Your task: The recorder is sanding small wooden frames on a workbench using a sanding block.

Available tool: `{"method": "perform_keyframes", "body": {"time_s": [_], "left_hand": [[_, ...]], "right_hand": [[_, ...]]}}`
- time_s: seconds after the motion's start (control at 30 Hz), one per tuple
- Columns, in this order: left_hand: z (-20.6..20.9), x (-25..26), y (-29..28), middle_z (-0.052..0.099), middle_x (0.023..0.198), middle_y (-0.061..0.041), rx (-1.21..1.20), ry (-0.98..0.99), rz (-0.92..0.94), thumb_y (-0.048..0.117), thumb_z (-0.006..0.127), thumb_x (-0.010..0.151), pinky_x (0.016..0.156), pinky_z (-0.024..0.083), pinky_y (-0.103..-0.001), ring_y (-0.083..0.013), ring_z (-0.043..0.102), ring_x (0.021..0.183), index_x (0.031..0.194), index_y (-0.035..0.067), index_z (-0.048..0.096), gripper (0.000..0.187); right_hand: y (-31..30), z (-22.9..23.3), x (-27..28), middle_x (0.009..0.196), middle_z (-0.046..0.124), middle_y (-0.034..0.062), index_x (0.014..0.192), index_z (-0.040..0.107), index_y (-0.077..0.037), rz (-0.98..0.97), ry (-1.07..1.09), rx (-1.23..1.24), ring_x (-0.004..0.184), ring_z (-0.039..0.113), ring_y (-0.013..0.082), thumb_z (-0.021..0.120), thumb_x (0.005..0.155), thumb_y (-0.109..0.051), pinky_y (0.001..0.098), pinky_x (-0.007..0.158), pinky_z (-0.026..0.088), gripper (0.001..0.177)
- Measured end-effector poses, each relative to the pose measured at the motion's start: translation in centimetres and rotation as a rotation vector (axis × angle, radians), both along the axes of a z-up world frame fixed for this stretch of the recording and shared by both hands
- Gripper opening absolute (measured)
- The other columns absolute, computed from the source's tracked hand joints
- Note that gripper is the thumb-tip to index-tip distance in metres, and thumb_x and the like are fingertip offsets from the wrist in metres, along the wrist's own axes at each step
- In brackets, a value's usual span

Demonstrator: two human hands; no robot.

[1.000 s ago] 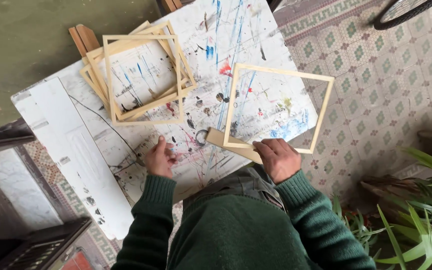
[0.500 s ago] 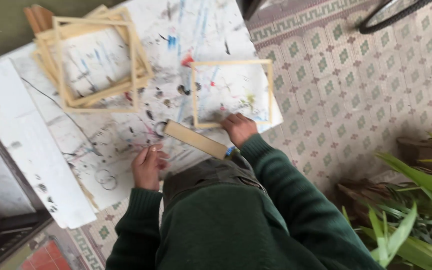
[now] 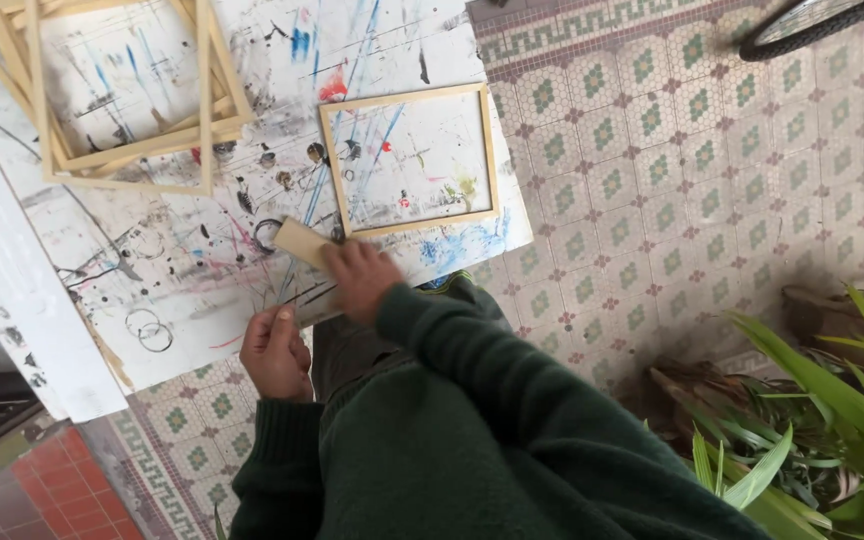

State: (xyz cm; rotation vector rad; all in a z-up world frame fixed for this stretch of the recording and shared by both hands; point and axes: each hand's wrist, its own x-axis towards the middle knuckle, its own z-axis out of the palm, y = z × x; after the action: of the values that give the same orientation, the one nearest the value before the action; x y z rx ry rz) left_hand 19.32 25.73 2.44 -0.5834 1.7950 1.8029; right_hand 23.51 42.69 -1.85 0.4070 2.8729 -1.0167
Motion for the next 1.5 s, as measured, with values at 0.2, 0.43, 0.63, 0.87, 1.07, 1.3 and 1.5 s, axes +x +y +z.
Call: {"method": "perform_keyframes", "body": {"time_s": [0.2, 0.43, 0.63, 0.87, 1.07, 1.3, 1.5], "left_hand": [[0.4, -1.3, 0.3, 0.053, 0.07, 0.003, -0.087, 0.223, -0.13, 0.008, 0.065, 0.1, 0.043, 0.026, -0.022, -0.0033, 0.034, 0.047, 0.105, 0.001, 0.066, 0.008], [-3.3, -7.8, 0.8, 0.059, 0.097, -0.001, -0.129, 0.542, -0.264, 0.003, 0.068, 0.101, 0.065, 0.04, -0.023, -0.0073, 0.049, 0.075, 0.116, 0.002, 0.066, 0.015], [-5.1, -6.4, 9.8, 0.065, 0.113, -0.012, -0.212, 0.897, -1.078, 0.002, 0.072, 0.09, 0.089, 0.055, -0.039, -0.0267, 0.064, 0.104, 0.115, 0.005, 0.069, 0.025], [-10.9, -0.2, 17.1, 0.064, 0.112, -0.012, -0.35, 1.226, -1.368, 0.01, 0.07, 0.083, 0.093, 0.048, -0.048, -0.0336, 0.058, 0.108, 0.116, 0.006, 0.072, 0.034], [-11.6, 9.1, 17.0, 0.064, 0.107, -0.007, -0.277, 1.111, -1.313, 0.002, 0.06, 0.087, 0.09, 0.052, -0.042, -0.0303, 0.059, 0.106, 0.113, 0.009, 0.073, 0.029], [-12.9, 13.8, 18.0, 0.064, 0.099, -0.003, -0.511, 1.105, -1.162, 0.008, 0.064, 0.089, 0.08, 0.052, -0.042, -0.027, 0.06, 0.096, 0.111, 0.014, 0.078, 0.027], [-12.3, 14.0, 17.6, 0.065, 0.103, -0.001, -0.634, 1.196, -1.09, 0.01, 0.066, 0.093, 0.089, 0.052, -0.04, -0.0264, 0.059, 0.099, 0.108, 0.012, 0.076, 0.018]], "right_hand": [[-2.6, -4.1, -1.2, 0.122, 0.058, 0.0144, 0.151, 0.044, -0.013, -0.046, -0.102, 0.051, 0.108, 0.06, 0.0354, 0.058, 0.096, -0.021, 0.0485, 0.082, 0.055, 0.058], [5.5, 1.2, 3.1, 0.141, 0.053, 0.0223, 0.151, 0.04, -0.004, -0.087, -0.016, -0.507, 0.124, 0.057, 0.0374, 0.073, 0.081, -0.01, 0.0529, 0.103, 0.047, 0.078], [13.1, 5.8, 17.4, 0.131, 0.062, 0.0141, 0.156, 0.038, -0.016, -0.714, -0.123, -0.787, 0.116, 0.068, 0.0296, 0.073, 0.09, 0.001, 0.0417, 0.089, 0.063, 0.077], [16.2, 6.5, 30.8, 0.129, 0.059, 0.0112, 0.163, 0.028, -0.017, -1.107, 0.109, -0.774, 0.111, 0.064, 0.0239, 0.066, 0.086, 0.008, 0.0402, 0.09, 0.059, 0.089], [20.8, 3.0, 35.3, 0.127, 0.059, 0.0116, 0.164, 0.029, -0.017, -1.051, 0.03, -0.864, 0.11, 0.064, 0.0227, 0.07, 0.088, 0.003, 0.0392, 0.09, 0.058, 0.089], [27.3, -1.9, 32.4, 0.129, 0.061, 0.0142, 0.163, 0.03, -0.02, -0.68, -0.165, -0.959, 0.114, 0.065, 0.0248, 0.076, 0.086, -0.001, 0.0418, 0.098, 0.056, 0.092], [28.0, -8.0, 27.6, 0.13, 0.062, 0.0118, 0.162, 0.03, -0.024, -0.48, -0.228, -1.086, 0.119, 0.065, 0.0245, 0.076, 0.088, -0.003, 0.0417, 0.103, 0.056, 0.09]]}}
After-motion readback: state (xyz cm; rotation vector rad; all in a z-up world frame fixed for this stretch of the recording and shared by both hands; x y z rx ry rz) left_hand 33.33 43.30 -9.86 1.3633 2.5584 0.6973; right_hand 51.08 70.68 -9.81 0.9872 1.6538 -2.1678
